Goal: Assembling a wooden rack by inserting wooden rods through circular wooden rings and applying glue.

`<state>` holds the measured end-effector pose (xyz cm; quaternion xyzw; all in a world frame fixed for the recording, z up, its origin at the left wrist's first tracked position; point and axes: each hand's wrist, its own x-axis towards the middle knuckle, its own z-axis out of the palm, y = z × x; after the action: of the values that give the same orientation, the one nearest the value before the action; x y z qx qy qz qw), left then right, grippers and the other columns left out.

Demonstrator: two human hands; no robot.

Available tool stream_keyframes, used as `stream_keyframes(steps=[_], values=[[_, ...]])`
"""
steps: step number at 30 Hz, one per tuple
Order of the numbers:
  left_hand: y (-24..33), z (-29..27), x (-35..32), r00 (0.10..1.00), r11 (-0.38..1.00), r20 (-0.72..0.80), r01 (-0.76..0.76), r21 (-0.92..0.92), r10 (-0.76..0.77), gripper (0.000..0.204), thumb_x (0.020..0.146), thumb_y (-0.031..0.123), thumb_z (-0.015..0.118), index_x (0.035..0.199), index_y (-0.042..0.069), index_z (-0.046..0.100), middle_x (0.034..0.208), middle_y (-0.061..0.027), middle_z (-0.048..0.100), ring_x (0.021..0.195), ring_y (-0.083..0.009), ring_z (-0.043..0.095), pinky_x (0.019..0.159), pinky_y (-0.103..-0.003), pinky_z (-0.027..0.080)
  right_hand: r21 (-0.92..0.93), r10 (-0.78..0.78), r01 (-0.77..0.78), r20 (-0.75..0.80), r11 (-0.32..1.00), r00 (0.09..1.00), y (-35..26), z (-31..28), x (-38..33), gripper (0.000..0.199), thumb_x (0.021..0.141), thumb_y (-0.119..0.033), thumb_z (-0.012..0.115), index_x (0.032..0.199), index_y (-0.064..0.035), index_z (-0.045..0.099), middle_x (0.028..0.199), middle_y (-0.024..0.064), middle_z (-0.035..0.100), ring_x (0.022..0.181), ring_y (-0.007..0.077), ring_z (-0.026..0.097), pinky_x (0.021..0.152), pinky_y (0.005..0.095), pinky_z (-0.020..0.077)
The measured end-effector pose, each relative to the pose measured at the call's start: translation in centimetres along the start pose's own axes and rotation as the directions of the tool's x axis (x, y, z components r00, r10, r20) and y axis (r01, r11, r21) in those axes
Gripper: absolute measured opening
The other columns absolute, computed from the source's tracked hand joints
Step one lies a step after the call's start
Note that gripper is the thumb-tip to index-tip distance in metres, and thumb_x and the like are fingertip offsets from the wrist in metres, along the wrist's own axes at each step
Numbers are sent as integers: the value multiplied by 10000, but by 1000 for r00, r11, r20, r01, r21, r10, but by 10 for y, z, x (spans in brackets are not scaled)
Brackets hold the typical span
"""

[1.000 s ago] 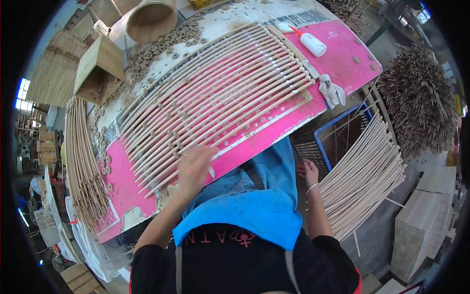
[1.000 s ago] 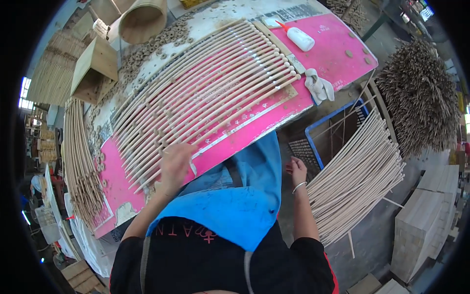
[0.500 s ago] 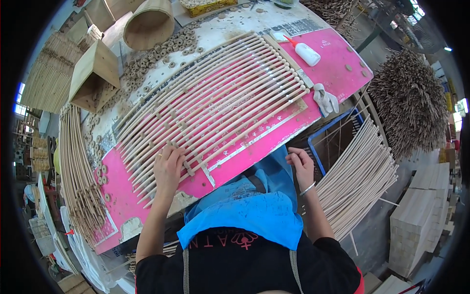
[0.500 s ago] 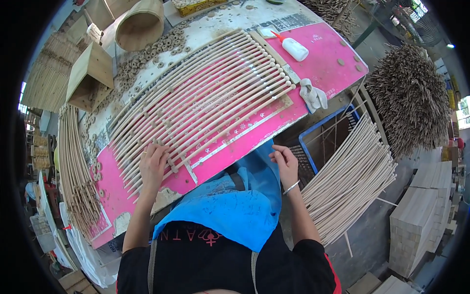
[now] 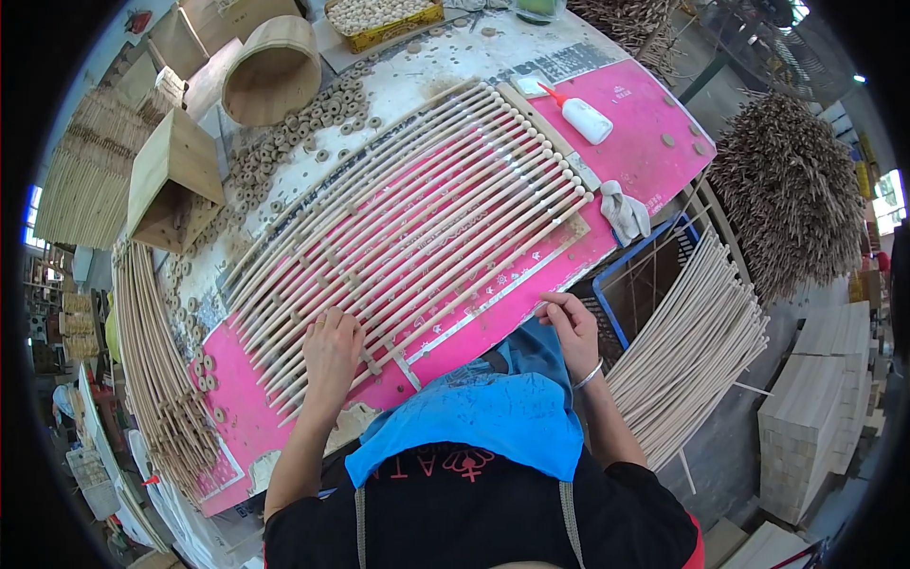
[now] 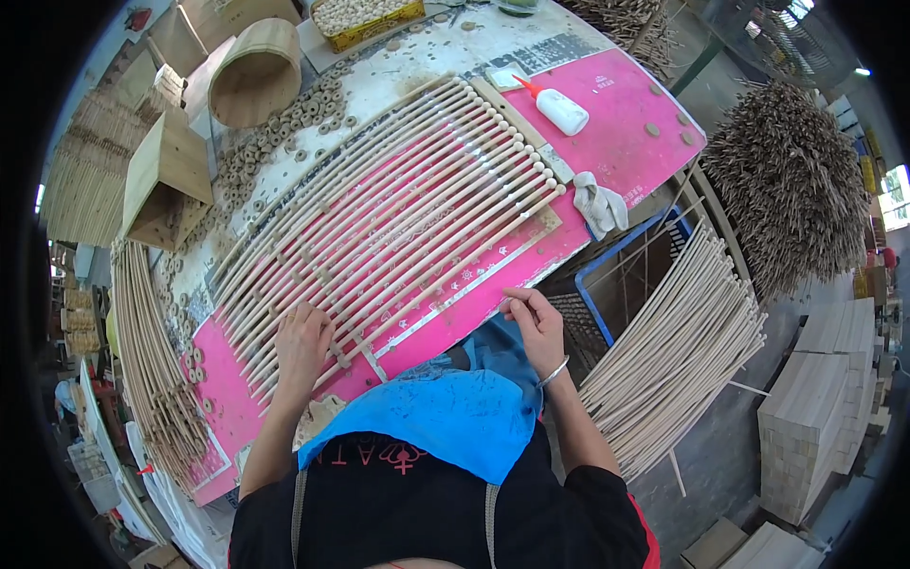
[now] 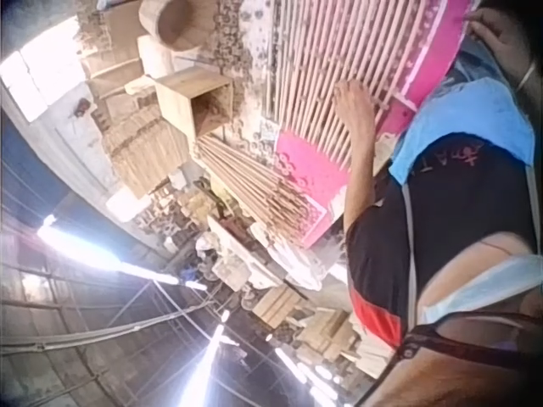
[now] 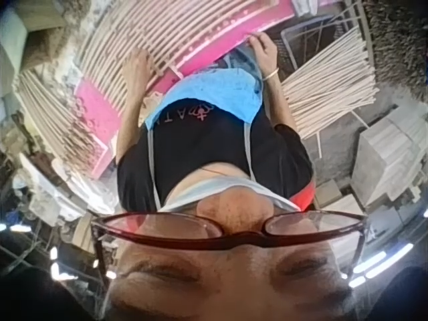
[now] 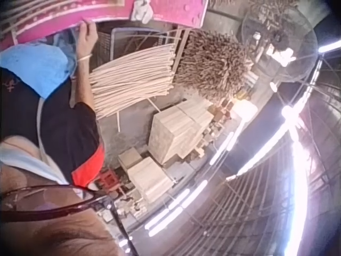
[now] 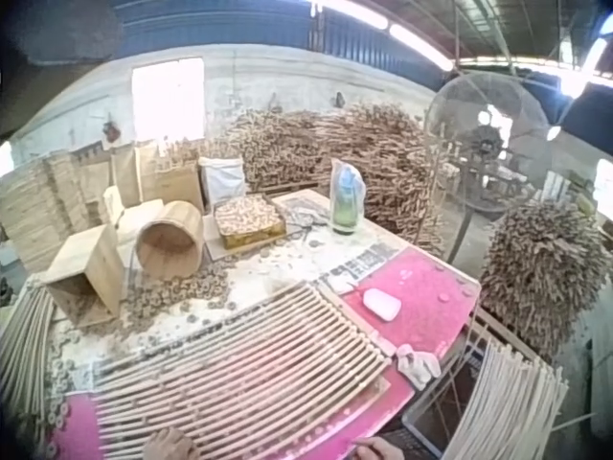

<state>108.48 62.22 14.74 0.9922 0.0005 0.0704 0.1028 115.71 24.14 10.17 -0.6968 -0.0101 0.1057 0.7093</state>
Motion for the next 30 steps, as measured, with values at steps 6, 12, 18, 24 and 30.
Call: stream_keyframes(steps=[6,12,18,24,30], values=[[0,-14,4,998,998,-38,-44,-39,42,137,894,34,716,968,44,601,956,-116,578,847,-333,627,757,-444,484,35,6,-6,14,999,1000,-9,8,14,256,1075,-101,563,1266,31,673,1021,79,720,945,128,661,882,270,535],[-4,-24,0,995,955,-79,40,-294,-66,149,926,-31,674,1013,21,565,997,-143,573,851,-347,628,706,-417,512,-3,-61,61,87,998,994,-24,32,27,248,1069,-100,574,1252,17,694,988,71,728,912,117,675,838,261,548],[0,-42,-8,989,910,-83,76,-407,-120,141,928,-60,652,1027,-5,568,1009,-179,559,862,-341,609,738,-413,499,119,-82,58,213,991,974,-38,73,52,319,1080,-164,578,1347,-3,643,935,53,717,811,84,670,689,225,532],[12,-56,-13,985,932,-160,8,-363,-71,189,918,-30,701,1095,-23,634,1091,-168,620,900,-266,672,800,-384,590,371,130,-281,382,885,915,-55,116,84,384,1086,-359,587,1306,-50,649,838,-6,675,702,58,618,645,218,494],[-11,-53,-25,963,725,57,236,-647,-263,314,944,-13,676,1257,-31,657,1087,-115,702,977,-196,706,879,-335,582,344,33,-163,353,925,935,-68,118,98,288,1078,-324,603,1068,-57,712,813,7,685,685,70,632,624,226,519]])
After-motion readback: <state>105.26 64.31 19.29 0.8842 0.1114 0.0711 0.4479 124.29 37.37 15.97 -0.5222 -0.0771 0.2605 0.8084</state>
